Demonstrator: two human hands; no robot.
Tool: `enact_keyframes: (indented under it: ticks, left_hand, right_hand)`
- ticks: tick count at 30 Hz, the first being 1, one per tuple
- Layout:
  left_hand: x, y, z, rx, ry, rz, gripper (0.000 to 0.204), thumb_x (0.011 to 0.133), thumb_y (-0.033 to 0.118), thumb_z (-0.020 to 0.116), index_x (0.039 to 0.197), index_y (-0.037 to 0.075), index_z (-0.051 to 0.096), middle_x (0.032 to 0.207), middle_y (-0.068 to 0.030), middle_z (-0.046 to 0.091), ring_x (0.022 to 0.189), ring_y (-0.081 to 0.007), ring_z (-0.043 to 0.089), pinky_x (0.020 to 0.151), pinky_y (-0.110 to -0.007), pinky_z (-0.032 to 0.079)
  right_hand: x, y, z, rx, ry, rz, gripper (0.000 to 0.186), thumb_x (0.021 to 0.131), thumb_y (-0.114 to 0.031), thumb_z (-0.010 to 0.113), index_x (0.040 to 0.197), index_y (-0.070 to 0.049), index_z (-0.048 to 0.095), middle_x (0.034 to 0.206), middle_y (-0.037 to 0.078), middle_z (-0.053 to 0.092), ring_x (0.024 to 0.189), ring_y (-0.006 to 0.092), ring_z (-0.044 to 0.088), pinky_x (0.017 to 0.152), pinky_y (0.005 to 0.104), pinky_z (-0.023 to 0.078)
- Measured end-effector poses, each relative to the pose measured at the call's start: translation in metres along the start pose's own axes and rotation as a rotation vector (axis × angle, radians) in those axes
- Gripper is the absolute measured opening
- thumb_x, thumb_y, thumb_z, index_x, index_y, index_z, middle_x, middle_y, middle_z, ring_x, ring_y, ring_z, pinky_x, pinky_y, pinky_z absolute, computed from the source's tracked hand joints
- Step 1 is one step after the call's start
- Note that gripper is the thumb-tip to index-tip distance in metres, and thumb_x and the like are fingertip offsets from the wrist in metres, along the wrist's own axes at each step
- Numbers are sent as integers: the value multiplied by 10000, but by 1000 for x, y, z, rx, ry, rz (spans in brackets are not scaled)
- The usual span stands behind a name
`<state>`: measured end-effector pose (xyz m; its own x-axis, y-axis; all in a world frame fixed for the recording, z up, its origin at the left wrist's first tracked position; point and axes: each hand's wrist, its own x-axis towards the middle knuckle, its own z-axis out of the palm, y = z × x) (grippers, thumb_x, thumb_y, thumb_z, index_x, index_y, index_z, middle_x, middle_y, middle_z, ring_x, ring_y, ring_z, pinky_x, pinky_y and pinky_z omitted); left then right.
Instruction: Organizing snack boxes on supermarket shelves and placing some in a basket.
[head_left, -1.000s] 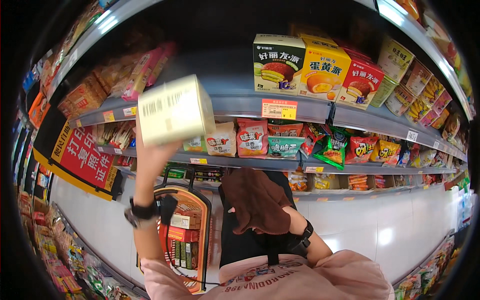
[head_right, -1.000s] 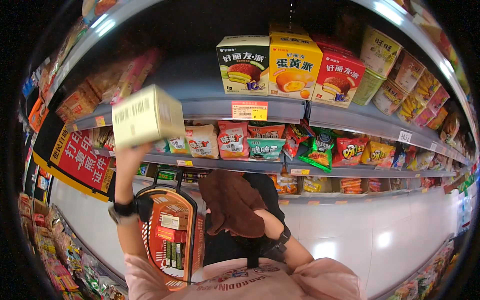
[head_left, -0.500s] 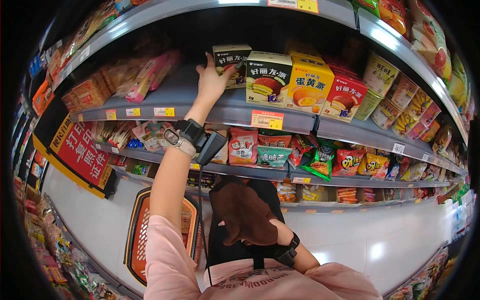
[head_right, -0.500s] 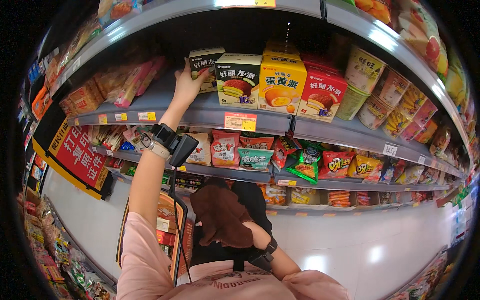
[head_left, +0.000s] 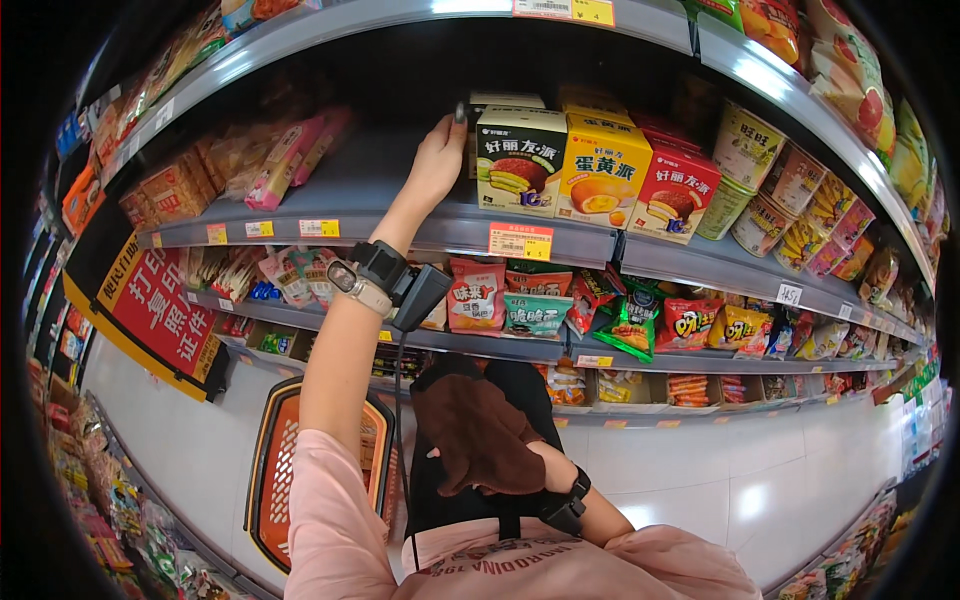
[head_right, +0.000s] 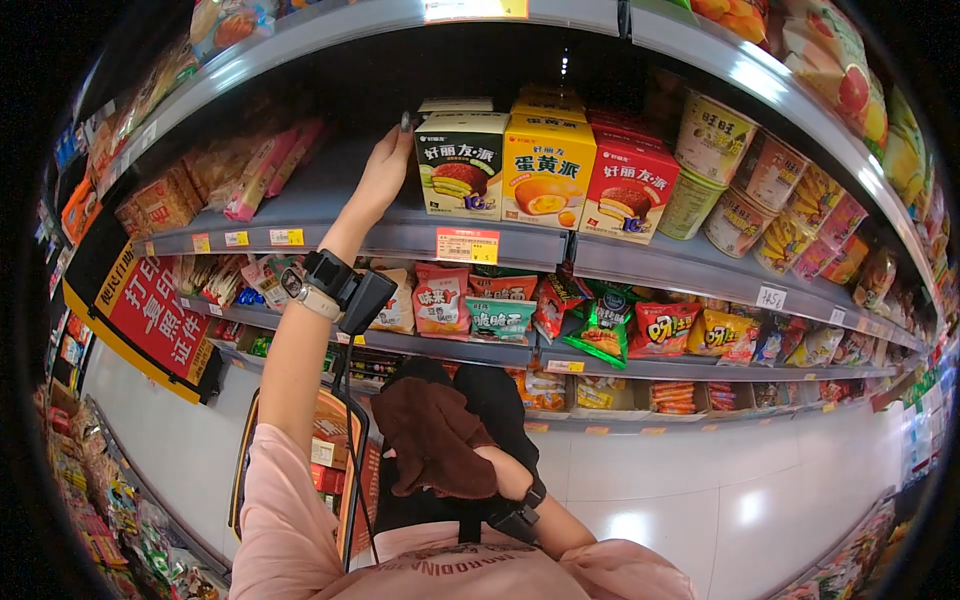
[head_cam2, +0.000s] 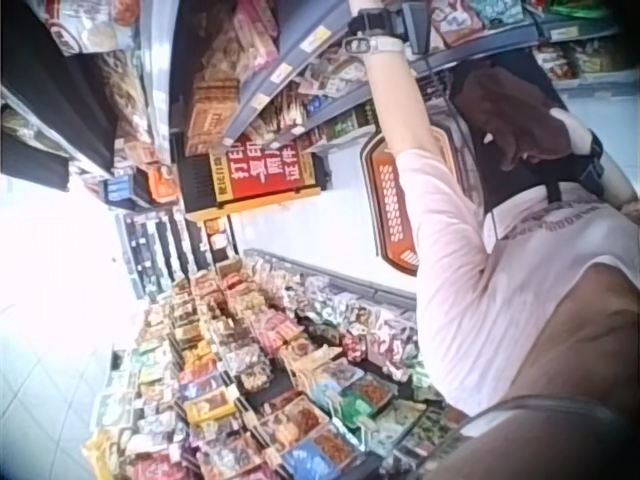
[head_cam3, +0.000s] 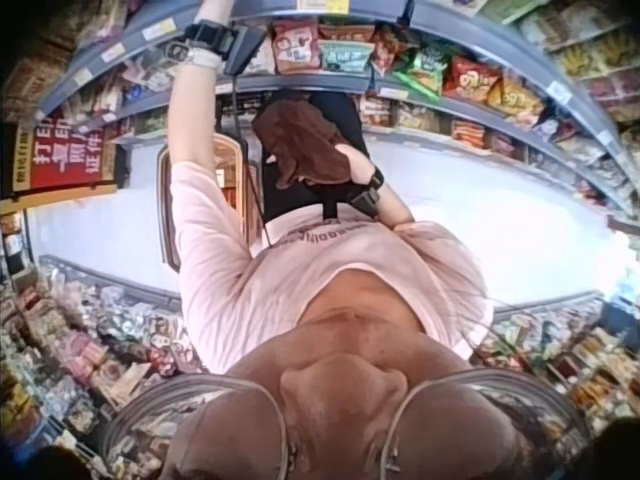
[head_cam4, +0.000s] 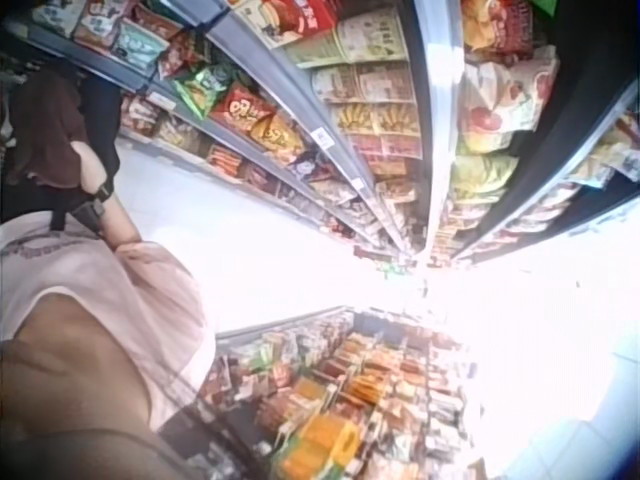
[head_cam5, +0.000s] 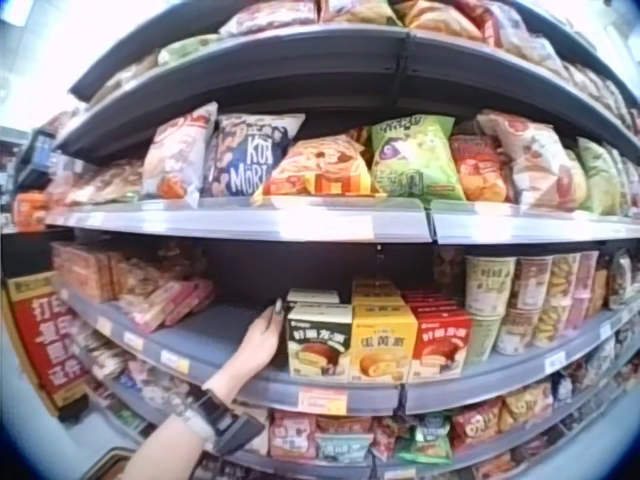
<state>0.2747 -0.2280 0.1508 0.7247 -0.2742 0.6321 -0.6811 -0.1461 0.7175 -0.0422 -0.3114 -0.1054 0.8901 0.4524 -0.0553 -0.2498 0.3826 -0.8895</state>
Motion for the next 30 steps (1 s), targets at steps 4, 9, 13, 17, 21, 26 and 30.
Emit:
enact_keyframes:
  ticks: [4, 9, 13, 17, 21, 26, 30]
  left_hand:
    - [-3, 4, 3, -88, -46, -12, 428, 949, 349, 339, 1118, -13, 494, 1018, -191, 590, 1006, -277, 546, 854, -315, 389]
    - [-7, 10, 1, -216, -128, -73, 461, 953, 367, 319, 1174, -15, 454, 1163, -167, 523, 1126, -228, 453, 945, -299, 315]
    - [-9, 14, 9, -283, -193, -78, 557, 953, 434, 273, 1274, -9, 379, 1280, -174, 434, 1225, -233, 358, 1028, -297, 230]
    - [-7, 13, 6, -319, -286, -74, 610, 949, 471, 237, 1304, -13, 346, 1306, -199, 403, 1257, -255, 333, 1042, -307, 218]
    - [-14, 7, -25, -123, 34, 141, 503, 964, 378, 266, 1262, -3, 404, 1250, -152, 469, 1198, -245, 403, 1012, -301, 262]
    - [-97, 37, -108, -53, 250, 369, 393, 951, 288, 295, 1184, 19, 460, 1149, -124, 547, 1117, -220, 483, 941, -334, 340]
    - [-204, -4, -187, -246, 388, -40, 485, 943, 390, 253, 1101, -2, 492, 965, -141, 608, 913, -211, 581, 793, -331, 431]
  right_hand:
    - [2, 11, -5, 378, 45, 114, 327, 895, -175, 422, 1096, 51, 546, 1100, 75, 575, 976, 133, 544, 869, 266, 419]
    - [8, 13, 3, 331, 136, 27, 277, 886, -147, 439, 1047, 38, 568, 1055, 66, 593, 946, 127, 549, 847, 260, 425]
    - [0, 31, -16, -142, 65, -103, 246, 884, -112, 443, 1033, 27, 580, 1037, 66, 602, 933, 125, 547, 837, 259, 429]
    - [3, 30, -17, -264, 53, -132, 232, 877, -94, 453, 1033, 19, 583, 1034, 69, 604, 932, 128, 545, 832, 262, 432]
    - [7, 21, -12, -235, 65, -80, 235, 865, -91, 470, 1048, 13, 575, 1047, 73, 598, 944, 137, 543, 832, 268, 434]
    - [19, 3, -12, -417, 227, -83, 247, 850, -87, 491, 1066, 7, 566, 1062, 79, 591, 959, 149, 541, 832, 277, 437]
    - [30, -4, -5, -761, 277, -124, 262, 838, -84, 508, 1081, 2, 559, 1075, 84, 585, 971, 158, 539, 832, 283, 439]
